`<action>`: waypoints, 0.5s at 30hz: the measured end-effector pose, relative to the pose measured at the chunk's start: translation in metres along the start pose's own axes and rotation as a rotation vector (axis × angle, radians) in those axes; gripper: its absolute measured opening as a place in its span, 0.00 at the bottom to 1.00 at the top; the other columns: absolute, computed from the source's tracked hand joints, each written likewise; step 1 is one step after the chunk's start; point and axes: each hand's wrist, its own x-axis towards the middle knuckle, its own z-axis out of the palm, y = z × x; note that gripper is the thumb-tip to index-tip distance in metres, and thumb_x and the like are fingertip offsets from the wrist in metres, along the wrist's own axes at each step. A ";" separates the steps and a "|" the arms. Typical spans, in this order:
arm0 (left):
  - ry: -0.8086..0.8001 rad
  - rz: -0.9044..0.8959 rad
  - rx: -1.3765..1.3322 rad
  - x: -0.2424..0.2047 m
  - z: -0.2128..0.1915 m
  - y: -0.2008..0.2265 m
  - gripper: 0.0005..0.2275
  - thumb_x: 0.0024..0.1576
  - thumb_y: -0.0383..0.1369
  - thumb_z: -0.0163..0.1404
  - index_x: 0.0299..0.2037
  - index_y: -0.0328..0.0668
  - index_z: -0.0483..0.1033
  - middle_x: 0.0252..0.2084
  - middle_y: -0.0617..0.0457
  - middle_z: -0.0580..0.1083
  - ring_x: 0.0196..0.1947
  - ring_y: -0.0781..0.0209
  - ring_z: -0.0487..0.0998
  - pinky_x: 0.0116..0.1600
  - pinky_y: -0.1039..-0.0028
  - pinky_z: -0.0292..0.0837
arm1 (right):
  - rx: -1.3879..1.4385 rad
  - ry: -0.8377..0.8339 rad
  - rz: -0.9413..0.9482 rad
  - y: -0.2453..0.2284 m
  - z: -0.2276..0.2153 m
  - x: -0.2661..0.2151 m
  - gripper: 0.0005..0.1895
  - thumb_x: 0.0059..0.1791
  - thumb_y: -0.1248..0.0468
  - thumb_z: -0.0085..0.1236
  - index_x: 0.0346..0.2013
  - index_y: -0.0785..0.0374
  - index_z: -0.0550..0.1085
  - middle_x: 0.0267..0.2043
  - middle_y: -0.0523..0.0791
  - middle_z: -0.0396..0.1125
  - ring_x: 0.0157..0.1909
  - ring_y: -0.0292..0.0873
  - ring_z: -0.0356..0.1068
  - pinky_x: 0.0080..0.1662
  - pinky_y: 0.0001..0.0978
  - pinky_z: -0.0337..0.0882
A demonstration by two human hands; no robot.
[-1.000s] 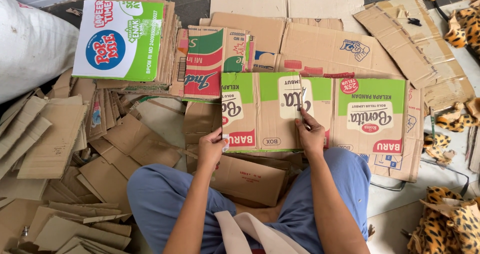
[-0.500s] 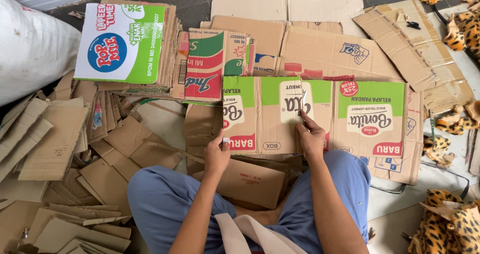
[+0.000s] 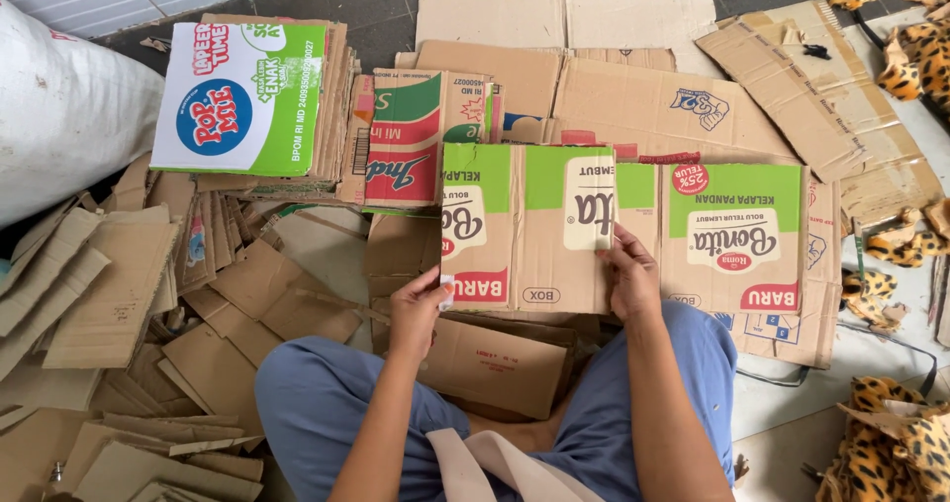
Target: The person uses scissors to cut through various pieces of flattened cardboard boxes, separating specific printed panels from the rest of the material.
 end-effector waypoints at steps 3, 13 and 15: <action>-0.115 -0.133 -0.082 -0.022 0.008 0.034 0.28 0.54 0.23 0.57 0.67 0.48 0.69 0.57 0.40 0.72 0.46 0.54 0.75 0.46 0.60 0.84 | 0.057 0.000 0.106 -0.002 -0.002 -0.001 0.26 0.39 0.73 0.58 0.51 0.56 0.77 0.41 0.41 0.74 0.41 0.39 0.70 0.45 0.34 0.74; -0.063 -0.203 -0.432 0.008 0.042 -0.019 0.13 0.54 0.25 0.62 0.48 0.45 0.77 0.46 0.49 0.73 0.43 0.53 0.78 0.54 0.57 0.81 | 0.100 -0.029 0.024 0.007 0.015 -0.003 0.22 0.47 0.73 0.58 0.56 0.57 0.75 0.45 0.40 0.73 0.45 0.37 0.73 0.49 0.32 0.73; -0.075 -0.229 -0.379 -0.001 0.059 -0.008 0.20 0.54 0.31 0.64 0.54 0.36 0.70 0.42 0.47 0.67 0.39 0.54 0.74 0.54 0.50 0.80 | 0.051 -0.049 0.008 0.006 0.026 -0.016 0.25 0.50 0.72 0.59 0.62 0.60 0.71 0.48 0.46 0.71 0.48 0.43 0.73 0.49 0.38 0.76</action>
